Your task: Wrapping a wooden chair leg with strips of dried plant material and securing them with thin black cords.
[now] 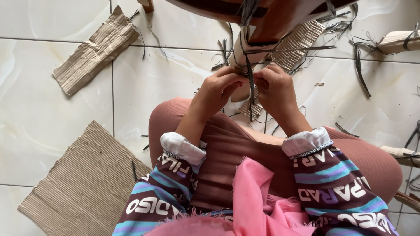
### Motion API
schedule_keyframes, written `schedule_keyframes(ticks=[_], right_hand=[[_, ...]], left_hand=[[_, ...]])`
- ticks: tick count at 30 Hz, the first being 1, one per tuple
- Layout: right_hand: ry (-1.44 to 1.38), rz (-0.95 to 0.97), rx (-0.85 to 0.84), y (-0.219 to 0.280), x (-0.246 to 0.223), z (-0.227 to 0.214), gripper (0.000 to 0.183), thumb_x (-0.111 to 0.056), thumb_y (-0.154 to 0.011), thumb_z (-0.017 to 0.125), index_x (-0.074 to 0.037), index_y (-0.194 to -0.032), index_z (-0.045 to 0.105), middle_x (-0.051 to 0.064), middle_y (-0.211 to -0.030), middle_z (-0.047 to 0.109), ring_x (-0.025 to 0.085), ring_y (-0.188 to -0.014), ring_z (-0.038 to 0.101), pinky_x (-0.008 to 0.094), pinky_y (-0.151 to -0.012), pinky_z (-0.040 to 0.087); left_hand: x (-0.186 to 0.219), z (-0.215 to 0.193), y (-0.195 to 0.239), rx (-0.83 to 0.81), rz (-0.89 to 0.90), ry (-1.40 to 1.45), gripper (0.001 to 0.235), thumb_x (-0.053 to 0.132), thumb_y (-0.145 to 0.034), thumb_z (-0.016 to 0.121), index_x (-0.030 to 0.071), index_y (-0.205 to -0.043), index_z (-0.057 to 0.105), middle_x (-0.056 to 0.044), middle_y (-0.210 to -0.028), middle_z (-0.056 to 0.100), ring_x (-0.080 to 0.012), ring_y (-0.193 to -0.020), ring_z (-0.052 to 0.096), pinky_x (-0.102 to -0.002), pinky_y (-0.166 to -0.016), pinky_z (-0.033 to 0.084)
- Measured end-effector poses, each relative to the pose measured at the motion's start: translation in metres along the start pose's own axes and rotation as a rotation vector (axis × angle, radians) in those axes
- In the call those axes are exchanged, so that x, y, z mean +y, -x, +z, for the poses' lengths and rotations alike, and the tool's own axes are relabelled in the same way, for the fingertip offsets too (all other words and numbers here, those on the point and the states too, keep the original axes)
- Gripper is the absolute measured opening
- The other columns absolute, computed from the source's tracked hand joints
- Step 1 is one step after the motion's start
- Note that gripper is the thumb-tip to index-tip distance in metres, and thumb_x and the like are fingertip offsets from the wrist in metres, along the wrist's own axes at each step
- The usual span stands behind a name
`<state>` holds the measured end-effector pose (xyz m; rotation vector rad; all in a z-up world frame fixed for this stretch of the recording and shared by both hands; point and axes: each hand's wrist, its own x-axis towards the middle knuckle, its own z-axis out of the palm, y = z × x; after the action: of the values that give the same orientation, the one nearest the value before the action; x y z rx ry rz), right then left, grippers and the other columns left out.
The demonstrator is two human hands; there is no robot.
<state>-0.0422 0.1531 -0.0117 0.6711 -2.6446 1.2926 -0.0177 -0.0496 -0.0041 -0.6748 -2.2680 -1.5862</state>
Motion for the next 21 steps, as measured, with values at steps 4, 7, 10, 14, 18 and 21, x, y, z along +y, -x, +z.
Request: schedule_keyframes(ticks=[4,7,10,14,18,21], right_hand=[[0.026,0.016,-0.021,0.0,-0.013,-0.006,0.013,0.014,-0.089,0.072,0.002,-0.093,0.074,0.017,-0.087,0.066,0.035,-0.078,0.07,0.037,-0.065,0.057],[-0.058,0.07,-0.06,0.001,-0.019,-0.008,0.012,0.014,-0.091,0.07,0.003,-0.096,0.074,0.016,-0.087,0.067,0.031,-0.077,0.071,0.035,-0.062,0.056],[-0.194,0.114,-0.09,0.001,-0.019,-0.008,0.013,0.015,-0.091,0.067,0.003,-0.093,0.074,0.016,-0.083,0.065,0.025,-0.071,0.067,0.033,-0.059,0.056],[-0.212,0.127,-0.09,0.0,-0.02,-0.008,0.01,0.012,-0.089,0.072,0.003,-0.091,0.074,0.014,-0.081,0.066,0.023,-0.068,0.066,0.033,-0.057,0.056],[-0.178,0.077,-0.01,-0.006,-0.032,-0.016,0.006,0.008,-0.094,0.073,0.002,-0.096,0.073,0.015,-0.085,0.065,0.023,-0.069,0.065,0.03,-0.057,0.055],[-0.118,-0.115,0.092,-0.012,-0.034,-0.02,0.009,0.007,-0.097,0.072,0.002,-0.104,0.074,0.017,-0.101,0.065,0.028,-0.072,0.064,0.036,-0.058,0.056]], left_hand=[[-0.008,0.004,0.001,0.008,0.0,-0.023,0.007,0.002,-0.097,0.069,0.005,-0.102,0.073,-0.013,-0.095,0.067,-0.0342,-0.087,0.071,-0.041,-0.08,0.06],[-0.012,0.009,0.002,0.032,-0.019,-0.041,0.009,0.004,-0.096,0.071,0.009,-0.103,0.075,-0.009,-0.094,0.068,-0.0306,-0.086,0.072,-0.04,-0.079,0.061],[-0.014,0.012,0.002,0.061,-0.023,-0.058,0.008,0.008,-0.096,0.072,0.012,-0.102,0.075,-0.006,-0.093,0.07,-0.0279,-0.083,0.072,-0.037,-0.08,0.06],[-0.019,0.015,0.002,0.086,-0.01,-0.128,0.008,0.01,-0.094,0.075,0.015,-0.099,0.077,-0.003,-0.091,0.071,-0.0254,-0.081,0.072,-0.036,-0.077,0.059],[-0.023,0.017,0.003,0.092,-0.003,-0.173,0.007,0.011,-0.093,0.075,0.016,-0.097,0.077,-0.002,-0.088,0.072,-0.0249,-0.078,0.073,-0.036,-0.075,0.058],[-0.016,0.013,-0.001,0.085,0.018,-0.21,0.01,0.009,-0.093,0.073,0.018,-0.098,0.077,-0.002,-0.084,0.07,-0.0259,-0.075,0.07,-0.037,-0.074,0.056]])
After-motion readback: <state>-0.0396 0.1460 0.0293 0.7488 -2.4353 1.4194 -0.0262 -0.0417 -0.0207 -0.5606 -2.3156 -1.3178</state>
